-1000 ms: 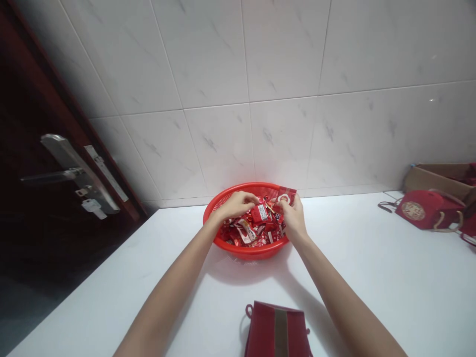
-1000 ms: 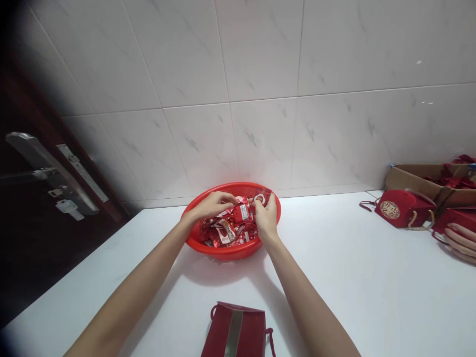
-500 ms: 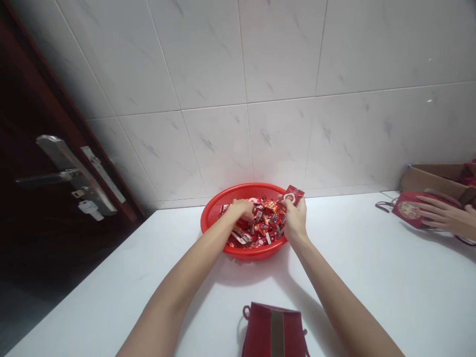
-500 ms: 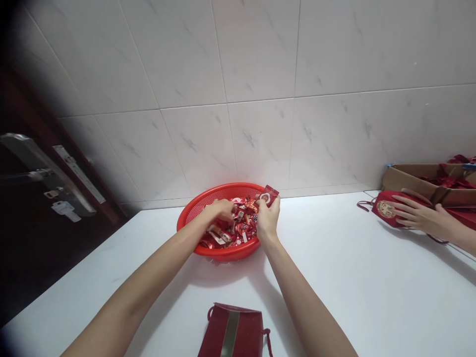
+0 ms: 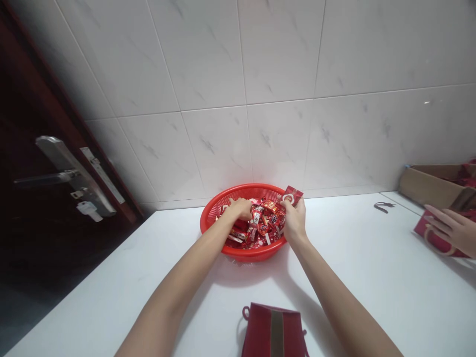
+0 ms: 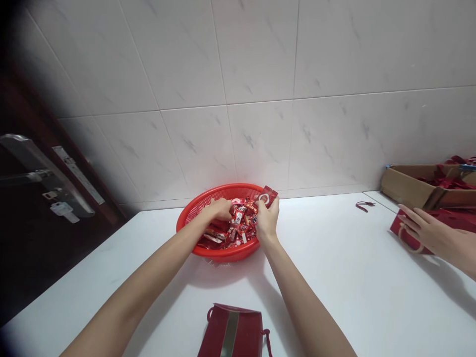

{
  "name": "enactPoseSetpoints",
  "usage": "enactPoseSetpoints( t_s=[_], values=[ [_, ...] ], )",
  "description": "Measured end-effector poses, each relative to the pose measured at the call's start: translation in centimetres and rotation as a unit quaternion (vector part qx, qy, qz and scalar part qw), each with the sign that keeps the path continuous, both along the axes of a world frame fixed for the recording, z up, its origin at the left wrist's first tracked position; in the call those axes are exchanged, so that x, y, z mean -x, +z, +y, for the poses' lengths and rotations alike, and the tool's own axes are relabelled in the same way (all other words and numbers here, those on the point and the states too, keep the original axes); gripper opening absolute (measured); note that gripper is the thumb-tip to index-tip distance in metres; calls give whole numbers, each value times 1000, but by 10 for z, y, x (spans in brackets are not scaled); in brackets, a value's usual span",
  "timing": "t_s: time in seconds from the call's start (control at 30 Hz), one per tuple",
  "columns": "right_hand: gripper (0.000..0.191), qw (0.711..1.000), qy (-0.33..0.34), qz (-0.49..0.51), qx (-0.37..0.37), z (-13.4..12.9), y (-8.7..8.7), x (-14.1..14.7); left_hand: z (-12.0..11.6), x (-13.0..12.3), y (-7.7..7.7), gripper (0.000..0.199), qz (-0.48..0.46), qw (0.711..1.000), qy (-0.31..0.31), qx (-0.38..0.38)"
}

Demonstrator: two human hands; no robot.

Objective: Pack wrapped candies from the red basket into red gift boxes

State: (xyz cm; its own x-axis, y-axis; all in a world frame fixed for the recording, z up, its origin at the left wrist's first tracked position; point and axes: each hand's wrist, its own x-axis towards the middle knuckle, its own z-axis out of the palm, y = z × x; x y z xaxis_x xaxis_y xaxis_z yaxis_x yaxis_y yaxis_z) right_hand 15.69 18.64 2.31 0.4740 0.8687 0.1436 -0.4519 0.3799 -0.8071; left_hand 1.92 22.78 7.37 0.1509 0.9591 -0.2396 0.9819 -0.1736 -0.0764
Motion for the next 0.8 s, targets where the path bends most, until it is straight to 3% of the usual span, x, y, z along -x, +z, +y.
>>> enactPoseSetpoints(
  t_s=[0.23,0.33,0.43,0.63,0.8],
  values=[
    [22,1000,7,7,4,-2,3,0,10,-3,-17,52,-58,994,-93,32],
    [22,1000,0,4,3,-2,2,1,17,-2,-23,34,-78,990,-94,76],
    [21,1000,-2,-1,-1,-3,2,2,22,3,-23,18,-51,994,-47,82],
    [19,1000,-1,-12,0,-5,3,2,28,16,-15,33,-5,998,10,69],
    [20,1000,8,-5,2,-5,3,3,23,17,-14,20,-25,996,-25,78]
  ],
)
